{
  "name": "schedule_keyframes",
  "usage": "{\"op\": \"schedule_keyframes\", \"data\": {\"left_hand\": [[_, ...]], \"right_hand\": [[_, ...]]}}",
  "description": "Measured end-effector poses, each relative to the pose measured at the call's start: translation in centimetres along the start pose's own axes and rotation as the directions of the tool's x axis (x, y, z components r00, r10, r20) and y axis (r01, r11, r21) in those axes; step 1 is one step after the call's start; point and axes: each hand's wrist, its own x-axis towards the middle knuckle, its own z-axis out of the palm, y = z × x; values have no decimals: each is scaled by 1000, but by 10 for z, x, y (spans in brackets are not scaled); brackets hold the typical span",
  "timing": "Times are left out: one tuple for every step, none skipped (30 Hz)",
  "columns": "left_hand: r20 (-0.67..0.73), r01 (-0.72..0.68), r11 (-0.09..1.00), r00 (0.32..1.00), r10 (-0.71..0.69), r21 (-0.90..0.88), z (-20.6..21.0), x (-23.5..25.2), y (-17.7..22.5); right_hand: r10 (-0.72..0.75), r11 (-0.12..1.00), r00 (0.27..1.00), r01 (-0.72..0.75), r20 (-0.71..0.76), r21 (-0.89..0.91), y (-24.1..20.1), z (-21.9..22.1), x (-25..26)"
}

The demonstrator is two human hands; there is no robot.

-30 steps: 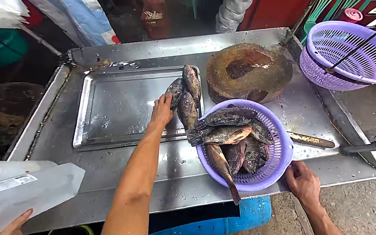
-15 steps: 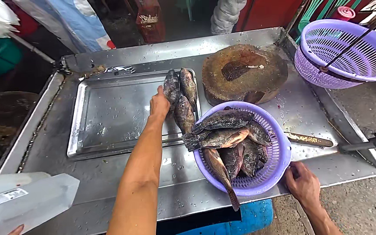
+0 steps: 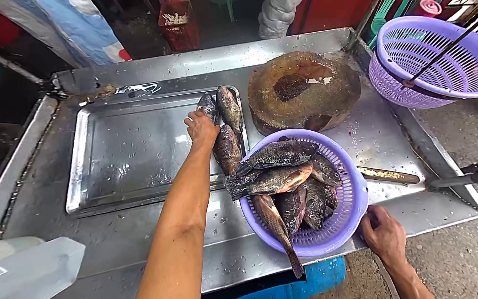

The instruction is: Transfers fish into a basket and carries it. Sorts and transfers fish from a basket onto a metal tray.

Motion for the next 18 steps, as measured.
{"op": "schedule_keyframes", "data": {"left_hand": [[-13,-16,999,1000,17,29,-1,-1,2],[-15,-32,998,999,33,57,-1,0,3],[-6,-47,996,999,48,80,0,2,2],[7,-61,994,998,60,95,0,5,1],[17,-81,991,997,79,102,0,8,-2],[17,-105,990,994,104,96,1,10,-5],[12,-131,989,991,131,74,0,13,-8],[13,-152,988,988,152,28,-2,15,-10],[15,-166,985,986,167,-35,-6,17,-13],[19,-169,979,985,172,-114,-11,19,-17],[23,-159,967,986,167,-200,-16,22,-21],[24,-141,948,988,154,-285,-18,26,-27],[22,-123,929,990,139,-349,-15,30,-34],[17,-106,917,992,122,-384,-10,34,-41],[18,-83,912,995,99,-402,-3,35,-46],[10,-74,914,996,85,-398,1,33,-48],[-9,-79,921,997,82,-383,3,30,-47],[-28,-82,929,997,77,-362,4,27,-46]], "right_hand": [[2,1000,1000,-2,-3,2,0,0,0],[5,1000,1000,-5,-2,6,0,-1,0],[8,1000,1000,-8,-1,8,0,-1,-1],[9,1000,1000,-9,0,8,0,0,-1],[9,1000,1000,-9,2,8,0,0,-1],[8,1000,1000,-8,2,8,0,0,-1],[8,1000,1000,-8,3,9,0,0,-1],[11,1000,1000,-11,6,9,0,-1,-1],[13,1000,1000,-13,8,13,1,-1,-1],[15,1000,1000,-15,7,16,1,-1,-1],[15,1000,1000,-15,5,19,0,0,-1],[17,1000,1000,-17,6,23,-1,0,-1],[18,999,1000,-18,5,27,-1,0,-2],[17,999,1000,-17,5,27,0,0,-2],[15,1000,1000,-15,5,26,0,0,-2],[13,1000,1000,-13,3,24,1,0,-2],[11,1000,1000,-11,-1,22,1,0,-2],[8,1000,1000,-8,-1,20,1,0,-2]]}}
